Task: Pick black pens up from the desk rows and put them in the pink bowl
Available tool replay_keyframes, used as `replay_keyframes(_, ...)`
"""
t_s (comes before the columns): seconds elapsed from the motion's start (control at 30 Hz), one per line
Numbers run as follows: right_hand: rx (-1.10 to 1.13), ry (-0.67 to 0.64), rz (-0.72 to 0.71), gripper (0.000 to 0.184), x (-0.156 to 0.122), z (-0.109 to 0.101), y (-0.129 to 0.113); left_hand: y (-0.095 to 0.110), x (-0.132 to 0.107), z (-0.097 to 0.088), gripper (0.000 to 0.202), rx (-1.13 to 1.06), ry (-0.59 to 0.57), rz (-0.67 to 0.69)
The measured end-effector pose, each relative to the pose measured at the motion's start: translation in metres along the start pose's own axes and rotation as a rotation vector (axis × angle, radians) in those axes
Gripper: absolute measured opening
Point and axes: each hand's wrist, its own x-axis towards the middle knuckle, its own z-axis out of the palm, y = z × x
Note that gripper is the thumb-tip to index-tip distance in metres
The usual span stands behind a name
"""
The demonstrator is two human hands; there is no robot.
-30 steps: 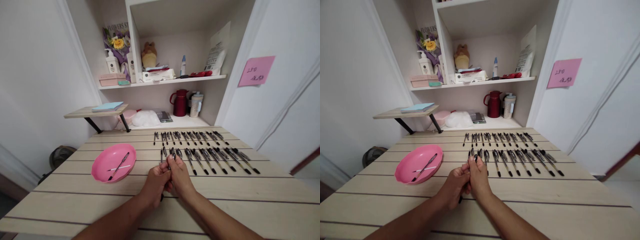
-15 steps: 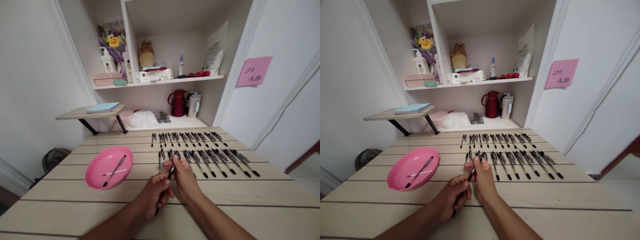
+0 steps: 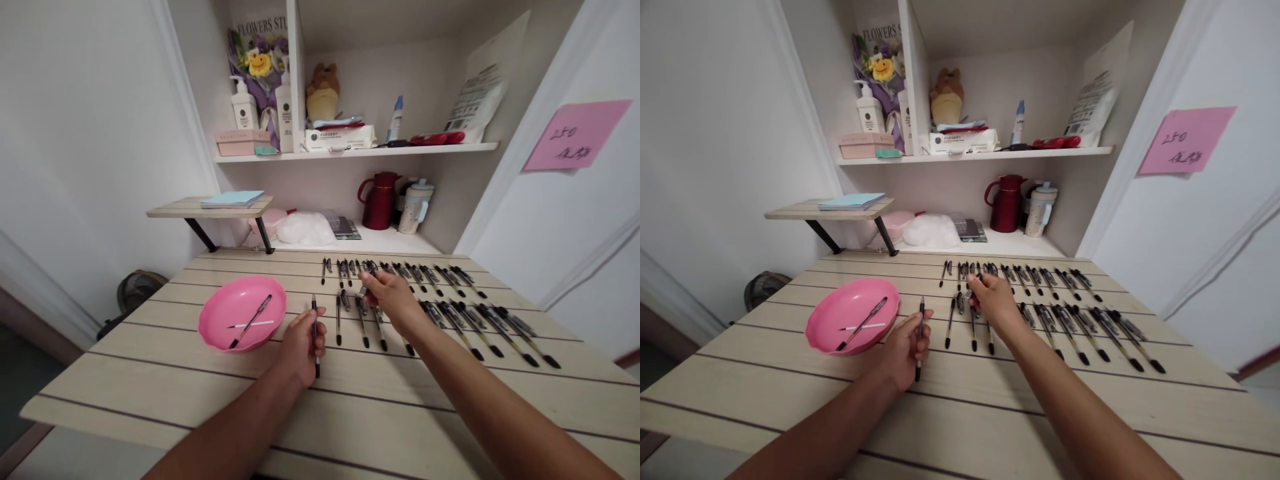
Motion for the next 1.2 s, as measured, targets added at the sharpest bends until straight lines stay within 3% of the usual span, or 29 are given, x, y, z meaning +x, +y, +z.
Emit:
replay_keyframes(0.23,-0.811,-0.184,-0.123,0.029,0.04,0.047,-0.006,0.0,0.006,-0.001,0.031,-0.002,0.074,0.059)
replay_keyframes(0.4,-0.97,-0.265,-0.128,0.022,0.044,0.079,0.005,-0.003,0.009,-0.001,0.032,0.008,0.088,0.092)
replay_keyframes(0.6,-1.054,-0.272,-0.108,0.026,0.043,0.094,0.015,-0.008,0.015,0.0,0.035,-0.001,0.08,0.077)
replay_keyframes(0.73,-1.025,-0.254,-0.103,0.025,0.047,0.09,0.013,-0.008,0.016,0.0,0.032,-0.002,0.088,0.085)
replay_keyframes(0.9,-0.869,-0.221,-0.115,0.017,0.045,0.07,0.003,-0.008,0.015,-0.001,0.028,0.012,0.068,0.078)
replay_keyframes(1.07,-0.648,-0.214,-0.068,0.03,0.025,0.046,0.009,-0.011,0.014,0.0,0.027,0.049,0.026,0.074)
replay_keyframes(1.2,-0.577,-0.159,-0.099,0.028,0.007,0.027,0.019,-0.012,0.013,0.0,0.028,0.066,0.014,0.082)
